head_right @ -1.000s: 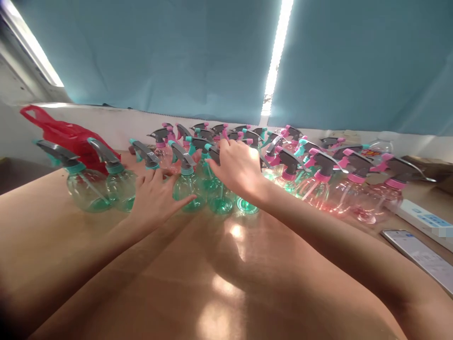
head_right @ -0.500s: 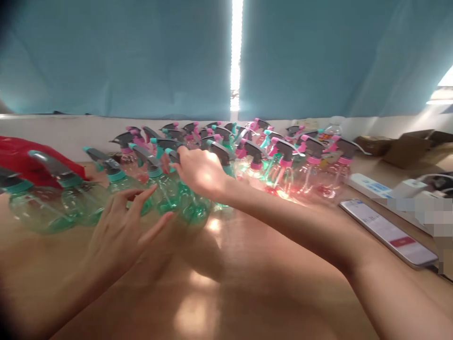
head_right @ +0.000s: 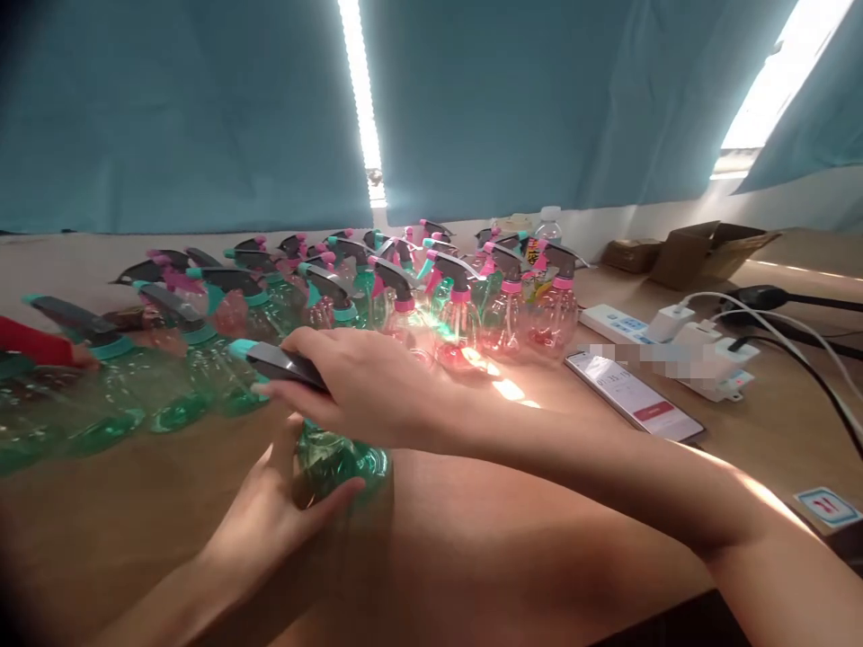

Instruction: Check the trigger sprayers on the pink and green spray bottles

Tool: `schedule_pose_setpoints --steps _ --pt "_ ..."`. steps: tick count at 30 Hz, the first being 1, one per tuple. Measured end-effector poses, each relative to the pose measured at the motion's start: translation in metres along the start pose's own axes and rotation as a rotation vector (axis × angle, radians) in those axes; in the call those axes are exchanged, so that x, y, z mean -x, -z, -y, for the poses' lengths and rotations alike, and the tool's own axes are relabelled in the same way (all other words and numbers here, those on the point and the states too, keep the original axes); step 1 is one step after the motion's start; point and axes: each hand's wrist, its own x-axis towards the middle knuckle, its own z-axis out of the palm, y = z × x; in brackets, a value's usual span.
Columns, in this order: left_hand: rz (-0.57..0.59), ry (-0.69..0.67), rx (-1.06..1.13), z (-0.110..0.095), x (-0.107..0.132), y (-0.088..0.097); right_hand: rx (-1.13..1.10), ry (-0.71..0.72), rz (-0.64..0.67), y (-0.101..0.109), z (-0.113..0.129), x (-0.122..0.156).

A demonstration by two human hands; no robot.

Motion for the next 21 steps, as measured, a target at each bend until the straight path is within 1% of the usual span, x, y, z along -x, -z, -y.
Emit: schedule_pose_setpoints --steps 2,5,7,10,12,16,18,21 --pt "0.035 -0.012 0.040 -0.010 -0.003 -0.011 -0.111 -0.012 0.009 0.009 -0.010 0.012" --pt "0.055 -0.100 0.067 -0.021 -0.009 -0.025 -0.281 -0.047 0.055 0.021 -0.026 0.029" --pt "0.060 -0.130 0.076 -0.026 -0.015 -0.034 -0.367 -0.090 0.086 0.028 -0.036 0.038" --pt "0.086 -0.163 0.095 -0.032 -0.025 -0.047 -0.450 -0.186 0.092 0.034 -0.048 0.047" --pt "0.114 -0.205 0.126 -0.036 -0.034 -0.055 -0.479 -0.221 0.076 0.036 -0.052 0.049" --pt "0.119 -0.289 0.208 -0.040 -0.051 -0.065 -0.499 -0.304 0.028 0.039 -0.051 0.045" --pt "0.132 -0.301 0.215 -0.039 -0.057 -0.067 -0.483 -0.338 -0.003 0.041 -0.049 0.041" --pt "0.151 -0.310 0.200 -0.035 -0.061 -0.067 -0.489 -0.323 -0.027 0.040 -0.050 0.038"
